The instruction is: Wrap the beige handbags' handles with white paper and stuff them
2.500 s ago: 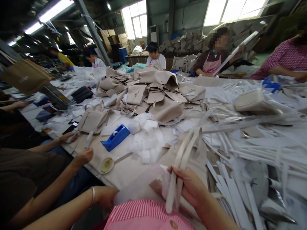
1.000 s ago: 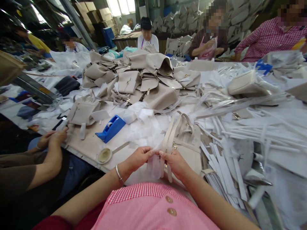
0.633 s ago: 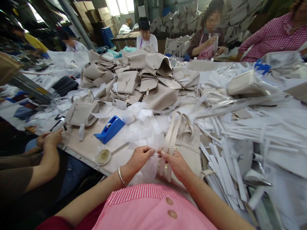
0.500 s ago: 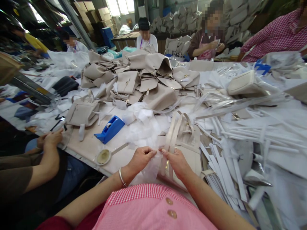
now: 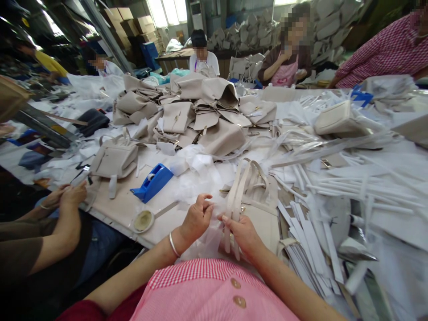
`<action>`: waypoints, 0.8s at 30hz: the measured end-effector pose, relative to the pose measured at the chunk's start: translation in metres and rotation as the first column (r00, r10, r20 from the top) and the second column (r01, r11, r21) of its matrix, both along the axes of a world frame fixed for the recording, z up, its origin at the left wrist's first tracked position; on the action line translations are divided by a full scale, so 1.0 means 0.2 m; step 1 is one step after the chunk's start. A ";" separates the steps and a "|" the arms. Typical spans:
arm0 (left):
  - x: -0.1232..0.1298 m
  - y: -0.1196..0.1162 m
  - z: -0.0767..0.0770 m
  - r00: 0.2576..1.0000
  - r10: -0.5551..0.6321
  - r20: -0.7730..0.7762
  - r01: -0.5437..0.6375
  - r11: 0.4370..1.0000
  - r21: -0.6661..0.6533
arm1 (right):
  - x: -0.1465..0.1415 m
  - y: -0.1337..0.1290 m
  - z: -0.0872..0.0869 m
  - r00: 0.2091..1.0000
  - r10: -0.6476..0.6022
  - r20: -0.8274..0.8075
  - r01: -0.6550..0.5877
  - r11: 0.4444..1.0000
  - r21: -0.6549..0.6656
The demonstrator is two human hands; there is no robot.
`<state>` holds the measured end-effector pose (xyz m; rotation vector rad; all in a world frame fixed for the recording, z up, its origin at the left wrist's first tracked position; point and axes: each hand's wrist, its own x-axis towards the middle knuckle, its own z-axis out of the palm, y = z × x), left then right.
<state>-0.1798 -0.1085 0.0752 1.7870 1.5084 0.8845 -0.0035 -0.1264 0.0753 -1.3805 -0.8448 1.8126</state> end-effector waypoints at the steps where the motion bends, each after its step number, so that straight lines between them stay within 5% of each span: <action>1: 0.00 0.00 -0.01 1.000 -0.020 -0.007 0.020 1.000 0.018 | 0.00 0.00 0.00 1.000 -0.021 0.004 0.021 1.000 -0.005; 12: -0.02 0.01 0.01 0.987 0.041 0.156 -0.026 0.995 -0.095 | 0.02 -0.03 -0.01 0.998 -0.058 -0.014 0.058 0.998 0.007; 18: 0.02 0.01 0.05 0.955 -0.053 0.293 0.096 0.986 -0.134 | -0.01 -0.06 0.00 1.000 -0.002 -0.023 0.003 1.000 0.028; 24: 0.02 0.02 0.03 0.970 0.048 0.239 -0.009 0.987 -0.161 | 0.05 -0.03 -0.02 0.998 0.022 0.065 -0.027 0.996 0.082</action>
